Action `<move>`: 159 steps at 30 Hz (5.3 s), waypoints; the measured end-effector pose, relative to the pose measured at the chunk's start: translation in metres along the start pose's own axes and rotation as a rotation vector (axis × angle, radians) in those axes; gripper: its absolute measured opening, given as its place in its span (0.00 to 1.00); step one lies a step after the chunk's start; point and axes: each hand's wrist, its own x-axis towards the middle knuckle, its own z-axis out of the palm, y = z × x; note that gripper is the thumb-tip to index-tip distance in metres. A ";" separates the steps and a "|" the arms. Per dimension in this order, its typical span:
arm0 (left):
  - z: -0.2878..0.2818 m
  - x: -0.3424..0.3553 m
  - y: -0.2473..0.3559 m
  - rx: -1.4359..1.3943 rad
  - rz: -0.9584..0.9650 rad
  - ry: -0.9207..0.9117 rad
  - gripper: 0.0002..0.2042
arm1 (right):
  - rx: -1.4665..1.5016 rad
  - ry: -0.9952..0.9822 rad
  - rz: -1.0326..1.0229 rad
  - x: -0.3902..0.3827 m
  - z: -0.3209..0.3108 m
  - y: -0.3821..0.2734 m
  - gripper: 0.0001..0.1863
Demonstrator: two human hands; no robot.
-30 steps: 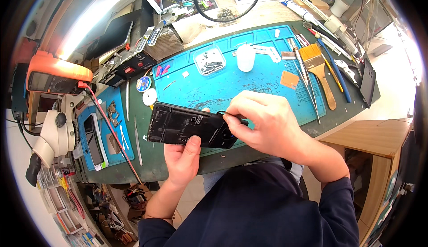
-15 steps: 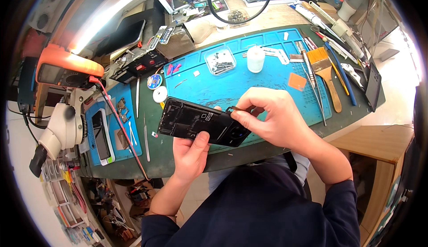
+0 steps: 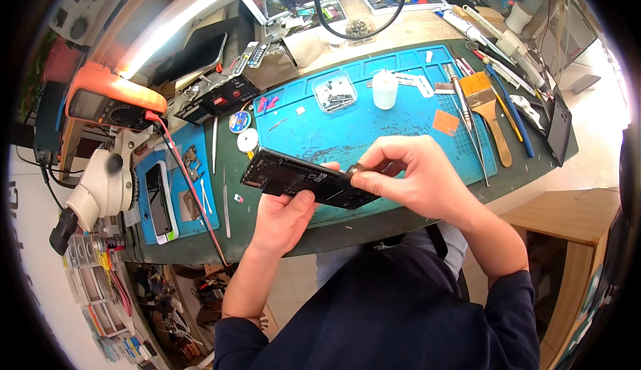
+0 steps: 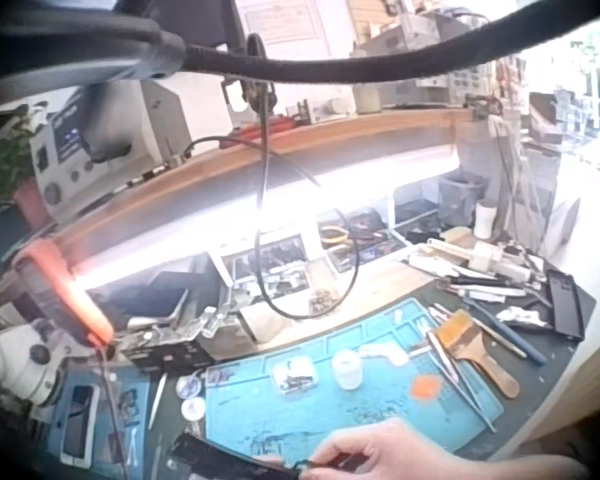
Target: The person repairs a smartphone by applying adhesive to the internal frame and carefully placing small components. They use tweezers to position a small metal piece and a small orange tool to press down on the internal parts. The person also uses a liquid from a bottle to assist in the assembly process.
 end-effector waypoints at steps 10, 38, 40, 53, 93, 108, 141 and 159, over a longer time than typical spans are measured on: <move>0.046 0.001 -0.008 0.474 0.318 0.473 0.50 | -0.202 0.176 -0.248 -0.016 0.020 0.009 0.06; 0.021 0.026 0.029 1.336 0.438 0.137 0.26 | -0.714 0.094 -0.349 0.007 0.002 0.001 0.09; 0.025 0.030 0.024 1.296 0.379 0.090 0.23 | -0.696 0.072 -0.264 0.004 -0.001 -0.001 0.11; 0.009 0.037 0.017 1.243 0.383 0.090 0.25 | -1.211 0.195 0.135 -0.008 -0.090 0.014 0.13; -0.007 0.031 0.010 0.045 -0.086 0.248 0.19 | -0.370 0.043 -0.321 0.021 -0.018 0.000 0.06; -0.009 0.029 0.009 0.001 -0.083 0.233 0.22 | -0.255 0.115 -0.279 0.022 -0.012 0.017 0.07; -0.007 0.029 0.008 0.000 -0.071 0.174 0.22 | -0.160 -0.043 -0.155 0.028 -0.022 0.010 0.07; -0.014 0.035 0.009 -0.027 -0.099 0.250 0.18 | -0.162 -0.057 0.065 0.008 -0.035 0.018 0.13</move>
